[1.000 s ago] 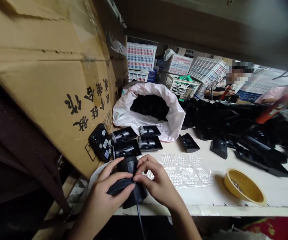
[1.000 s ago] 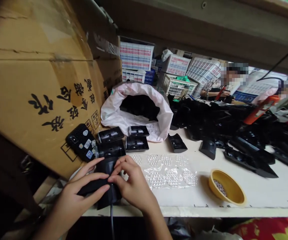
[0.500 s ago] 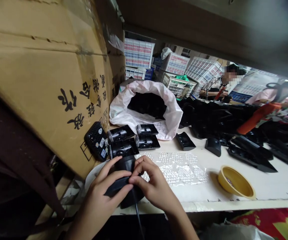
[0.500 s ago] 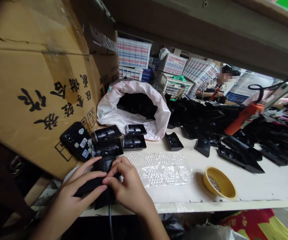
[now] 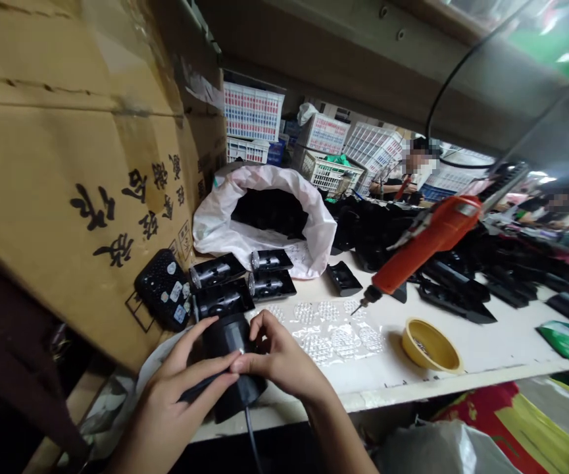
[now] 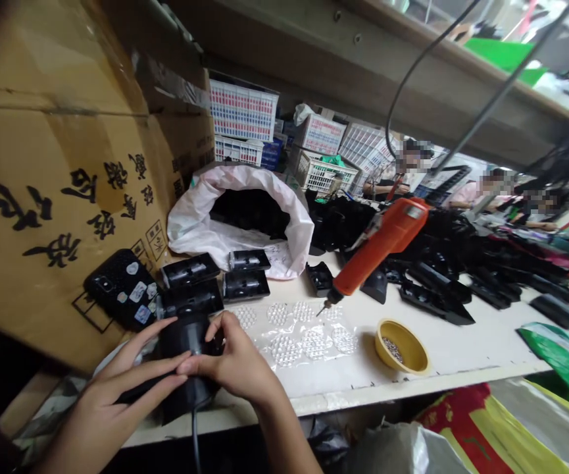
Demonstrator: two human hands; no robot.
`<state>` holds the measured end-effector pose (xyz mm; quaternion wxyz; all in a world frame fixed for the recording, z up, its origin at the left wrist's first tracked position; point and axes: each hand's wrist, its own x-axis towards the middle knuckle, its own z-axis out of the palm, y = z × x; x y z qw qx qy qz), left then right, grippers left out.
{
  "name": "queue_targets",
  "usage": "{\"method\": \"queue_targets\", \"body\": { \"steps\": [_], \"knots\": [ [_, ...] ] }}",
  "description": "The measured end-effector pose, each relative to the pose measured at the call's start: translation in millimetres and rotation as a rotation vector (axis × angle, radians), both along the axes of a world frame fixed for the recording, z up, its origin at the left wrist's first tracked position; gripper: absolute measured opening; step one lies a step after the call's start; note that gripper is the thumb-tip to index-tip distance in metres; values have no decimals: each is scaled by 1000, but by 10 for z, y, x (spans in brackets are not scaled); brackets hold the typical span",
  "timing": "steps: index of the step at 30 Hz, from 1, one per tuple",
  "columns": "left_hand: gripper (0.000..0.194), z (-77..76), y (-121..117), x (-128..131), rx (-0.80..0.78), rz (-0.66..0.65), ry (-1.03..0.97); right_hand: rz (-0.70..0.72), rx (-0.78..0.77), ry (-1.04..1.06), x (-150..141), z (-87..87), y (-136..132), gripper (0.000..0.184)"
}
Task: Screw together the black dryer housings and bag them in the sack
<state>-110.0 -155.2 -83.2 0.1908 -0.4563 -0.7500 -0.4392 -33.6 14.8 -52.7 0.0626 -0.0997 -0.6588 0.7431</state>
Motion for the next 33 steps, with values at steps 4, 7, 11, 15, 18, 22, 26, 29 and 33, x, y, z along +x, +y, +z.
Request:
{"method": "queue_targets", "body": {
  "steps": [4,7,11,15,18,22,26,29,33],
  "knots": [
    [15,-78,-19,-64,12,-58,50,-72,84,-76,52,-114,-52,66],
    [18,-150,-23,-97,-16,-40,60,-572,555,239,261,19,195,61],
    [17,-127,-29,-52,-78,10,34,-1418,488,492,483,520,1293,95],
    [17,-38,-38,30,-109,19,-47,-1249,277,385,364,749,2260,57],
    [16,-7,-30,75,-107,36,-72,-1093,212,383,298,696,2183,49],
    [13,16,-1,135,-39,53,-106,-819,136,423,332,648,1291,47],
    [15,38,19,172,-11,47,-183,-568,-121,629,262,759,338,20],
    [13,37,28,169,-5,39,-213,-437,-181,688,182,787,-42,14],
    [14,22,33,162,16,19,-226,-352,-192,700,159,690,-162,15]
  ]
}}
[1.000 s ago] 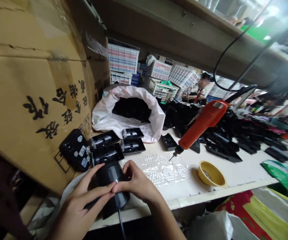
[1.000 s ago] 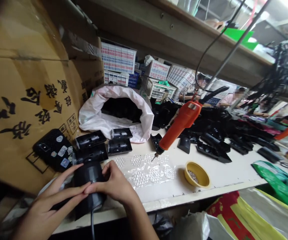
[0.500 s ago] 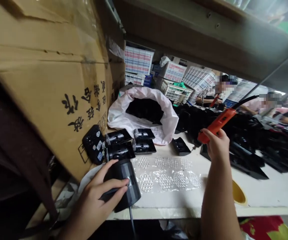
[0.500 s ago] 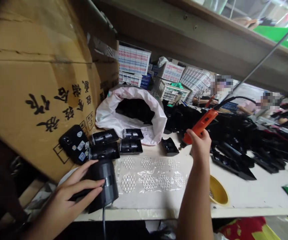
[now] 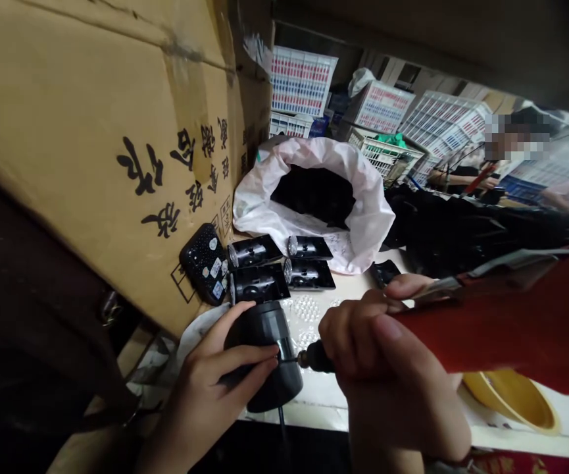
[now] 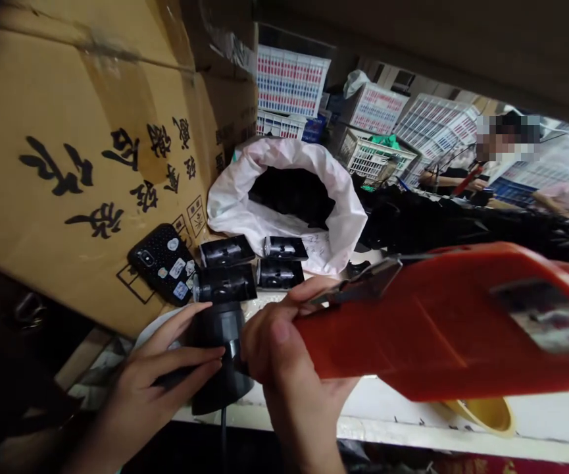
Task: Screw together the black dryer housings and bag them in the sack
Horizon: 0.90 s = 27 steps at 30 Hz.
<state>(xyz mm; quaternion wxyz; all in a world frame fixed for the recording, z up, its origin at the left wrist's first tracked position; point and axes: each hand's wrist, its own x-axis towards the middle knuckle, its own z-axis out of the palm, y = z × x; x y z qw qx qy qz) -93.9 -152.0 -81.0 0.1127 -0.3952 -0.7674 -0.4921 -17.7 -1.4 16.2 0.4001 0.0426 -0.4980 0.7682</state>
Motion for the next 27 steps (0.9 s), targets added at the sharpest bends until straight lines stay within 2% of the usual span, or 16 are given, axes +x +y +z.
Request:
{"method": "queue_targets", "body": {
  "steps": [4,8,12,23,27],
  "knots": [
    [18,3,-4,14,-3,4,1,29,-36,1,-8,-40,-7,14],
    [14,4,-8,30,-5,11,-4,-8,-87,11,-36,-22,-45,14],
    [15,-13,-7,28,-8,11,-5,23,-40,8,-37,-45,-53,15],
    [15,-12,-7,44,-27,17,6,-73,-17,-24,-27,-45,-114,17],
    [16,-4,-11,47,-32,16,8,-85,35,-49,-20,-73,-98,16]
  ]
}}
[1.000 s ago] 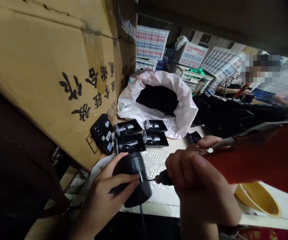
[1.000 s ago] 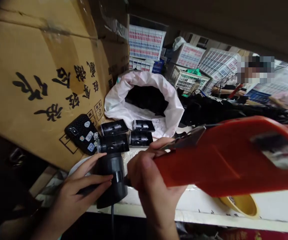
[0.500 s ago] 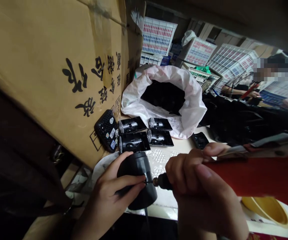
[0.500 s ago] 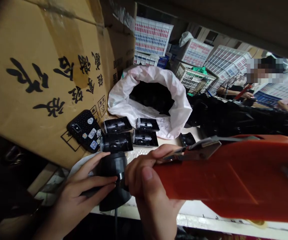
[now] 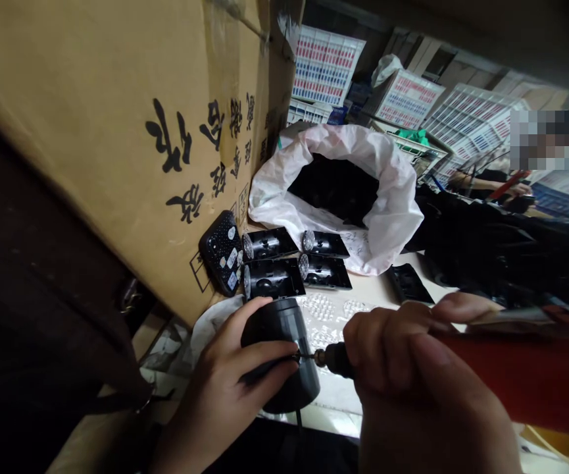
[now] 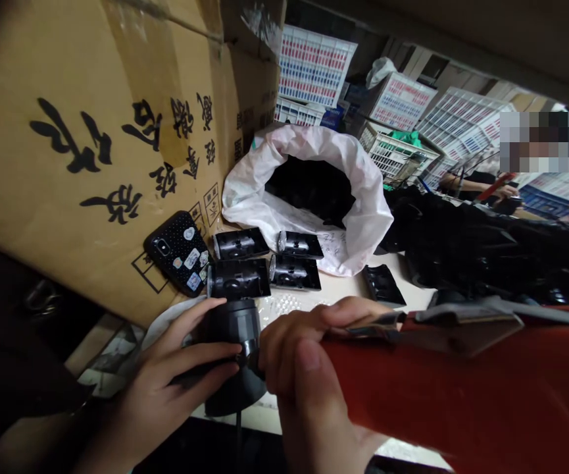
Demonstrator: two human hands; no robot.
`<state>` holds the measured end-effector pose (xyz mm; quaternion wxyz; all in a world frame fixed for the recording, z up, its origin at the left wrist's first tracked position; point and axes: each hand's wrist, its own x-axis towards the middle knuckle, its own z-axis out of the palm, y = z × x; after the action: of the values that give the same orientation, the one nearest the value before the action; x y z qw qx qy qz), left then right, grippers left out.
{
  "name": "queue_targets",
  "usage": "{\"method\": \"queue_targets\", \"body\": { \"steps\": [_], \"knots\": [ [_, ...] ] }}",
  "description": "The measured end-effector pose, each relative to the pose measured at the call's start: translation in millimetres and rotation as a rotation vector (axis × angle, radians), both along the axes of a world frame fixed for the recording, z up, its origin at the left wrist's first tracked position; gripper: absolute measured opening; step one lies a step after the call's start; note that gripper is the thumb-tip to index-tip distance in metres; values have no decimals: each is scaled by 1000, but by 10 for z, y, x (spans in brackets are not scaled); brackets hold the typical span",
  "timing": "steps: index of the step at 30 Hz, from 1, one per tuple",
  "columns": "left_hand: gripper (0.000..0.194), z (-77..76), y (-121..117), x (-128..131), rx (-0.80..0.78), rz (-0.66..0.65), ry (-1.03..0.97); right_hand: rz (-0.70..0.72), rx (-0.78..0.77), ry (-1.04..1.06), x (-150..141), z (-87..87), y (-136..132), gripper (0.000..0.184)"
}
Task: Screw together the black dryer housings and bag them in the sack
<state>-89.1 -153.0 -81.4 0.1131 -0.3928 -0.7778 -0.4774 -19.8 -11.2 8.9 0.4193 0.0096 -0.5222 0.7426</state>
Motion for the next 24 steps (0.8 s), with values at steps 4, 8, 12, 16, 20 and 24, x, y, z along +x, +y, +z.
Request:
{"method": "queue_targets", "body": {
  "steps": [4,8,12,16,20,24],
  "knots": [
    [15,5,-11,0,-8,6,6,-31,7,-15,4,4,-22,17],
    [15,-1,-12,-2,-12,-5,-15,-85,21,-27,-30,67,-89,23],
    [18,-25,-10,-6,8,-15,-73,-135,30,-93,-77,129,-149,24],
    [18,-56,-14,-7,59,-46,-140,-94,57,-77,-94,129,-171,26],
    [15,-67,-11,-5,95,-41,-119,-31,75,-31,-129,108,-177,23],
    [14,-85,-4,0,101,-30,-100,0,205,1,-191,58,-160,25]
  ]
}}
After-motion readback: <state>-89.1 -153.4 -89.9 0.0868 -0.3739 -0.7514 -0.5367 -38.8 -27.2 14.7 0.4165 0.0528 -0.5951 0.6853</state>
